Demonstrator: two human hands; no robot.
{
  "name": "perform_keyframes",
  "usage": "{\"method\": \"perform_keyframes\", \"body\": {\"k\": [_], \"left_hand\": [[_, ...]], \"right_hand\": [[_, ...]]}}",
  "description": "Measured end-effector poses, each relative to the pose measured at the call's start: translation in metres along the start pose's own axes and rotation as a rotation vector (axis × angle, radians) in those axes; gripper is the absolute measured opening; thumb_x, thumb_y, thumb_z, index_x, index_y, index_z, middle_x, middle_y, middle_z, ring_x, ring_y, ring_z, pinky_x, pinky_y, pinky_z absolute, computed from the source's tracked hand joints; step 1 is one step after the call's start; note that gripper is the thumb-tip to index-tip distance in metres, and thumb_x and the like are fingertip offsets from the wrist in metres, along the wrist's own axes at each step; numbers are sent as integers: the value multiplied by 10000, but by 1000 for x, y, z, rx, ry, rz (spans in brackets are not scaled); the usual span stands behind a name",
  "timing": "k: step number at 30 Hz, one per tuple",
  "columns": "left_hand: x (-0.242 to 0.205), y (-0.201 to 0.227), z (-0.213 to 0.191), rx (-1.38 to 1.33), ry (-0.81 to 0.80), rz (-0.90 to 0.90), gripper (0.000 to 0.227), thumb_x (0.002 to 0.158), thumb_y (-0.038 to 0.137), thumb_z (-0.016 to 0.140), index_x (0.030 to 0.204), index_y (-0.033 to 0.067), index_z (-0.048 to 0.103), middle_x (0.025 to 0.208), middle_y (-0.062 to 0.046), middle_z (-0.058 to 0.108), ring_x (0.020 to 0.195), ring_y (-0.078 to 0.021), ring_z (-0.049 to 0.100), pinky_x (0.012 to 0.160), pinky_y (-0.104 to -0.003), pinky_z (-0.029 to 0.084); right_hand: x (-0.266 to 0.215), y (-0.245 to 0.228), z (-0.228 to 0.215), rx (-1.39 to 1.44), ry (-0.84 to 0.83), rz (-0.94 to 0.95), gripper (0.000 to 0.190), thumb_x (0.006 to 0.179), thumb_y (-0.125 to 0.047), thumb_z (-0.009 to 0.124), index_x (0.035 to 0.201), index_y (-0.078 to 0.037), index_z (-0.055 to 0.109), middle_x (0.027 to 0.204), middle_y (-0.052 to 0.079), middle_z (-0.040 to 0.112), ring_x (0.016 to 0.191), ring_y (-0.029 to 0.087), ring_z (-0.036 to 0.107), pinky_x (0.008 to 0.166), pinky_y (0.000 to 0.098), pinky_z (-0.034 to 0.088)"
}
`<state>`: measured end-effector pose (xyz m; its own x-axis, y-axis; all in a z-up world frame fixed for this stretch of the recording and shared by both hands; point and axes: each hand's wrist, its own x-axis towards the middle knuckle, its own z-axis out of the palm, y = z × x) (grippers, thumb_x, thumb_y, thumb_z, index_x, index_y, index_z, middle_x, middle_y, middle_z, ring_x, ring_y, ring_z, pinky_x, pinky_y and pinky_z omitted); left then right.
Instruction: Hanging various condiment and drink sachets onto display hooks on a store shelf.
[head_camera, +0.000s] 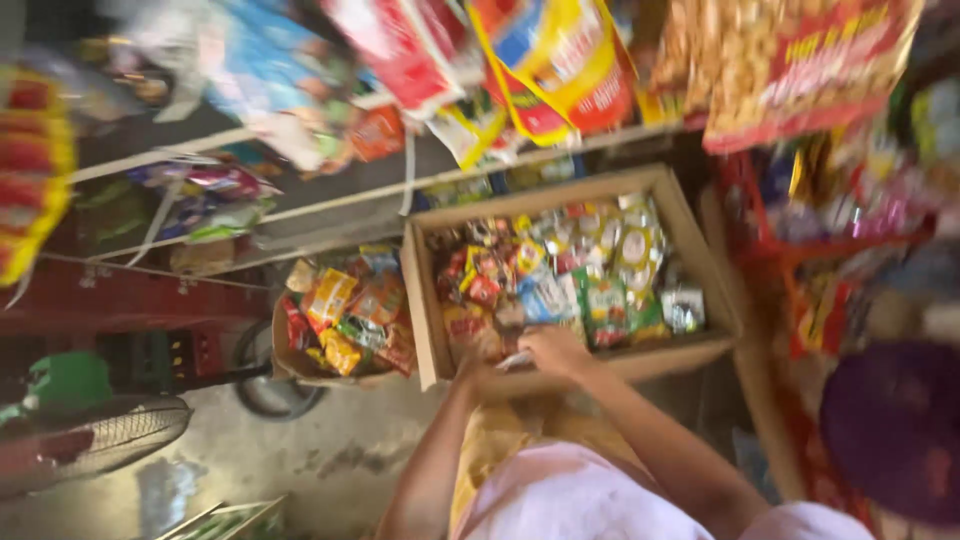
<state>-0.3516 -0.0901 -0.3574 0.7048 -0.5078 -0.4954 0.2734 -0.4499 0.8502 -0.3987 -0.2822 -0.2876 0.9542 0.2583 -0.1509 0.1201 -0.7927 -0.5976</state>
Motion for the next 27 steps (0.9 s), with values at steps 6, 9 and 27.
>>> {"method": "perform_keyframes", "body": {"k": [6, 9, 27], "left_hand": [[-9, 3, -40, -133, 97, 142, 521, 776, 61, 839, 1264, 101, 662, 1193, -86, 710, 1055, -199, 650, 922, -339, 545], [-16, 20, -75, -280, 43, 214, 514, 805, 55, 790, 1299, 119, 662, 1226, -55, 697, 1094, -167, 630, 942, -323, 525], [-93, 251, -235, -617, 167, 638, 798, 967, 553, 660, 1551, 76, 400, 1231, -87, 734, 942, -153, 721, 820, -312, 587]], "right_hand": [[43, -90, -98, 360, 220, -288, 99, 859, -128, 729, 943, -76, 740, 904, 93, 705, 870, 288, 694, 778, 386, 553], [76, -130, -136, 453, 321, -290, 78, 829, -66, 752, 903, -51, 769, 887, 84, 738, 844, 210, 712, 764, 334, 563], [197, -326, -287, 675, 844, -554, 142, 976, 3, 724, 1109, -18, 768, 965, 4, 652, 740, 56, 509, 647, 215, 412]]}}
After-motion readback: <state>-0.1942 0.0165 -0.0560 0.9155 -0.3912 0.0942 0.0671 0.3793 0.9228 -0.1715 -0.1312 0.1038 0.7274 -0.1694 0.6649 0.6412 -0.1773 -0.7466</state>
